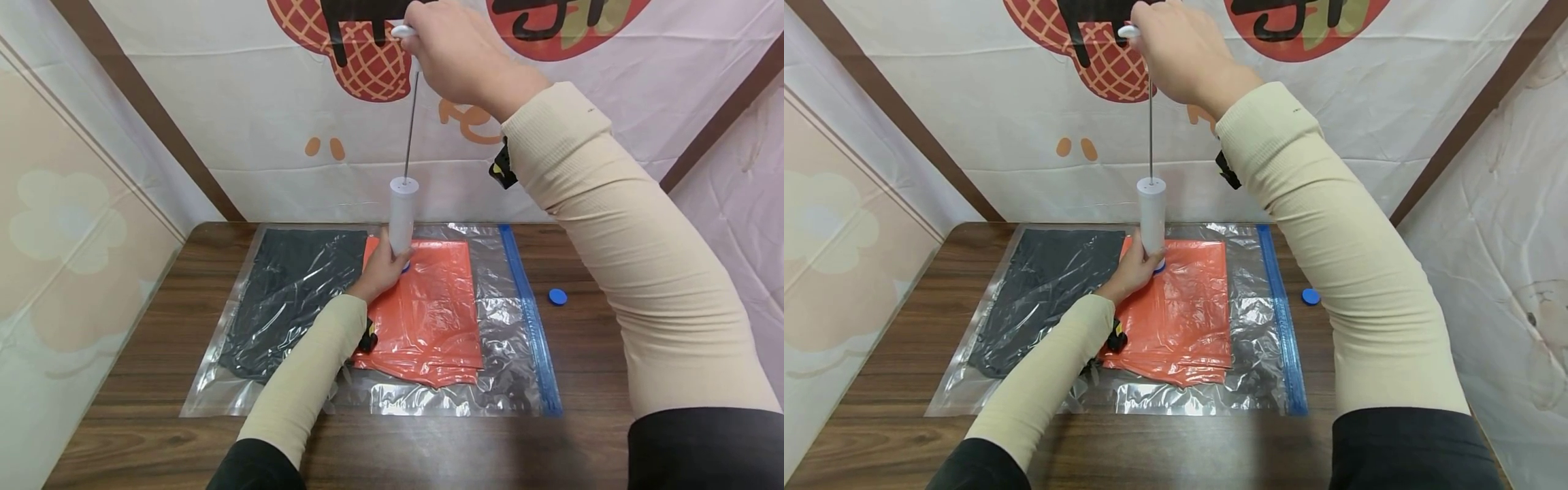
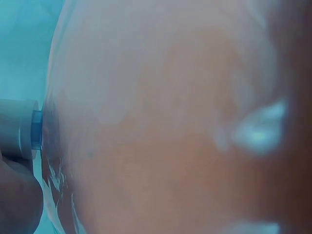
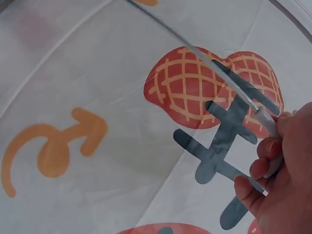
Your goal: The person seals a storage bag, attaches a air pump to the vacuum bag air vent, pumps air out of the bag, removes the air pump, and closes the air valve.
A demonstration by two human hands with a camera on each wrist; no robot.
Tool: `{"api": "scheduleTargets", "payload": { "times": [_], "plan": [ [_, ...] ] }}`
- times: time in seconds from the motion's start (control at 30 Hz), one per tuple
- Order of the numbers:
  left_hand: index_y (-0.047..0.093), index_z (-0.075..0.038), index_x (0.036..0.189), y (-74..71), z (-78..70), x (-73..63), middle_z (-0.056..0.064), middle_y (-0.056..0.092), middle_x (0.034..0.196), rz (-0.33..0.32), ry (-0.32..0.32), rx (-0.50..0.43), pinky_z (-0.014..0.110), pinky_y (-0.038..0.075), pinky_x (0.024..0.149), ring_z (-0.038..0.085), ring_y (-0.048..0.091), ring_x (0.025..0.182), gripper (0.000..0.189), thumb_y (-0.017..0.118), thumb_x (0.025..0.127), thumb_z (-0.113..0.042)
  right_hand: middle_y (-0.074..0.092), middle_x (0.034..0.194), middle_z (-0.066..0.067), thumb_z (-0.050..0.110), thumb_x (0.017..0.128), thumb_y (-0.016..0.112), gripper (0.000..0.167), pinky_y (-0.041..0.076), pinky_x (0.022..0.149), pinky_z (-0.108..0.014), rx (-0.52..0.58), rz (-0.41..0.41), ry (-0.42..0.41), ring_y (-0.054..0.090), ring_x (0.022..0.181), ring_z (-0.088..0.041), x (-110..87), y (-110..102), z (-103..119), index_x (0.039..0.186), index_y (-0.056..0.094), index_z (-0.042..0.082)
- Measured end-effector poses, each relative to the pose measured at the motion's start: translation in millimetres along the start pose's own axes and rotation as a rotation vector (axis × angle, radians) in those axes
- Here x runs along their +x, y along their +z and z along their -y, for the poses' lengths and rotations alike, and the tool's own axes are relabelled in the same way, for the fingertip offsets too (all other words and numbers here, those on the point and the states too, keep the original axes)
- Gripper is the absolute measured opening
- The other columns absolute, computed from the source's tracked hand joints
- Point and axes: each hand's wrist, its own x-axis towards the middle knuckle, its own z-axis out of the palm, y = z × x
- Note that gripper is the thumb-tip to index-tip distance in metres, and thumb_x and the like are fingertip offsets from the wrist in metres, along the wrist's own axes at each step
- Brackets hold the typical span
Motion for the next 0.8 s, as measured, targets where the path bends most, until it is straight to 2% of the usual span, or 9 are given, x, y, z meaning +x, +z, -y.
{"api": "scheduleTargets", "payload": {
  "times": [0.43, 0.63, 0.8],
  "plan": [
    [0.019, -0.012, 0.152, 0.1, 0.7, 0.2, 0.017, 0.043, 0.146, 0.000, 0.005, 0.001, 0.055, 0.033, 0.116, 0.033, 0.044, 0.136, 0.066, 0.062, 0.104, -0.027, 0.054, 0.120, -0.015, 0.030, 0.112, 0.029, 0.044, 0.047, 0.094, -0.039, 0.013, -0.003, 0.011, 0.050, 0.114, -0.028, -0.8, 4.2, -2.5, 0.143, 0.046, 0.004],
    [0.020, -0.013, 0.152, -0.2, 1.5, -1.1, 0.016, 0.042, 0.148, 0.006, -0.013, 0.005, 0.056, 0.033, 0.116, 0.033, 0.043, 0.137, 0.066, 0.062, 0.103, -0.027, 0.057, 0.113, -0.010, 0.033, 0.112, 0.029, 0.045, 0.045, 0.078, -0.034, 0.053, 0.053, -0.005, 0.052, 0.098, -0.025, -2.5, 21.4, -2.4, 0.142, 0.048, 0.006],
    [0.020, -0.013, 0.152, 0.7, 1.3, -1.5, 0.015, 0.043, 0.148, 0.008, -0.019, 0.001, 0.056, 0.033, 0.116, 0.033, 0.044, 0.137, 0.065, 0.062, 0.104, -0.028, 0.062, 0.115, -0.011, 0.033, 0.112, 0.032, 0.042, 0.048, 0.080, -0.036, 0.034, 0.108, -0.015, 0.054, 0.098, -0.026, -3.6, 39.9, 0.1, 0.139, 0.050, 0.006]
  ]
}}
